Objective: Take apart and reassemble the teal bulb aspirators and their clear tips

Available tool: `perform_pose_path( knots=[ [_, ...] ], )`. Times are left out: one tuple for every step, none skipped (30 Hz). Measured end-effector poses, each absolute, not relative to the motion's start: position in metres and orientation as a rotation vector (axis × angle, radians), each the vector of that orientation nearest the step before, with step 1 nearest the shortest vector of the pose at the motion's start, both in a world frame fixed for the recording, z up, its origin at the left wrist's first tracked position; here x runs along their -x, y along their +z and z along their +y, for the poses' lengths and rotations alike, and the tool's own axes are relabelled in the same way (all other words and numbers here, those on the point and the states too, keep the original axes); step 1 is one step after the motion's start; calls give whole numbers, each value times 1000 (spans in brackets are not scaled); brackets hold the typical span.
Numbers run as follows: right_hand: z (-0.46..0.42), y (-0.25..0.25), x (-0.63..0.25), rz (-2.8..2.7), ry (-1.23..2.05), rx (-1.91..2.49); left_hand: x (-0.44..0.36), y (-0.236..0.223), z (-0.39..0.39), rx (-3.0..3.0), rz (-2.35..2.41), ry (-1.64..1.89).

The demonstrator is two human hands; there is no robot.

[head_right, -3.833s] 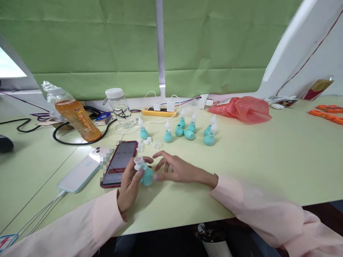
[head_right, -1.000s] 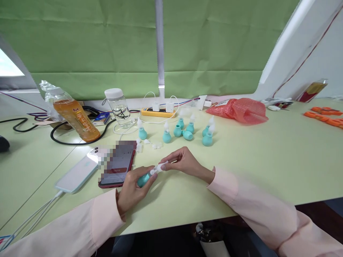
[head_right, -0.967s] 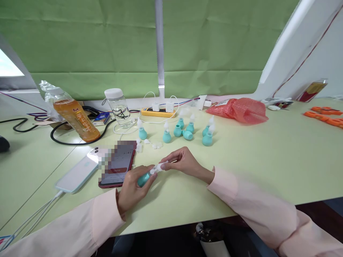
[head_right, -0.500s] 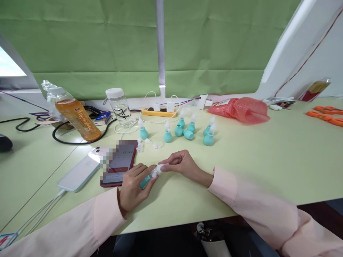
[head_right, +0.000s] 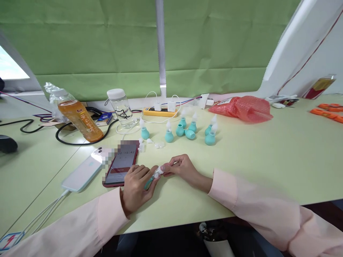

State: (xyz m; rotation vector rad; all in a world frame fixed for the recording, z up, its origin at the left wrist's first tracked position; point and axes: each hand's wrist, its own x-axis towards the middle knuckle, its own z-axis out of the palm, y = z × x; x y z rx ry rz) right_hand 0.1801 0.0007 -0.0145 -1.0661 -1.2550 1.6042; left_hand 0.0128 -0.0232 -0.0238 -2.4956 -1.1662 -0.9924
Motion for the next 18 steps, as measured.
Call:
perform_pose_path(
  knots=[
    [1, -14, -180, -1251, 1622, 1066, -13, -23, -23, 2484, -1148, -976],
    [1, -13, -181, -1249, 1630, 1065, -13, -23, -23, 2472, -1133, -967],
    [1, -13, -181, -1248, 1631, 1065, -13, -23, -23, 2461, -1121, -964],
    [1, -12, -181, -1247, 1629, 1065, -13, -23, -23, 2452, -1111, -965],
    [1, -12, -181, -1245, 1629, 1069, -13, -23, -23, 2447, -1102, -968],
    [1, -12, -181, -1239, 1634, 1074, -13, -23, -23, 2444, -1096, -971],
    [1, -11, -181, -1234, 1644, 1077, -13, -22, -23, 2442, -1092, -975],
    [1, -11, -181, -1228, 1653, 1077, -13, -22, -24, 2439, -1088, -981],
    [0, -11, -181, -1227, 1659, 1073, -13, -22, -24, 2436, -1083, -988],
    [0, -10, -181, -1231, 1658, 1066, -13, -22, -24, 2432, -1077, -997],
    [-1, -10, -181, -1239, 1654, 1058, -13, -21, -24, 2430, -1070, -1008],
    [-1, -10, -181, -1244, 1651, 1048, -13, -21, -24, 2434, -1065, -1021],
    [-1, -10, -182, -1244, 1651, 1041, -13, -22, -24, 2448, -1062, -1038],
    [-1, -10, -182, -1241, 1653, 1037, -13, -22, -24, 2469, -1064, -1059],
    [-1, -10, -182, -1238, 1650, 1035, -13, -22, -24, 2499, -1072, -1085],
    [0, -10, -182, -1241, 1640, 1035, -13, -22, -23, 2532, -1089, -1119],
    [0, -10, -182, -1253, 1622, 1036, -13, -22, -23, 2566, -1109, -1157],
    [0, -9, -183, -1274, 1595, 1038, -13, -21, -23, 2597, -1132, -1195]
  ],
)
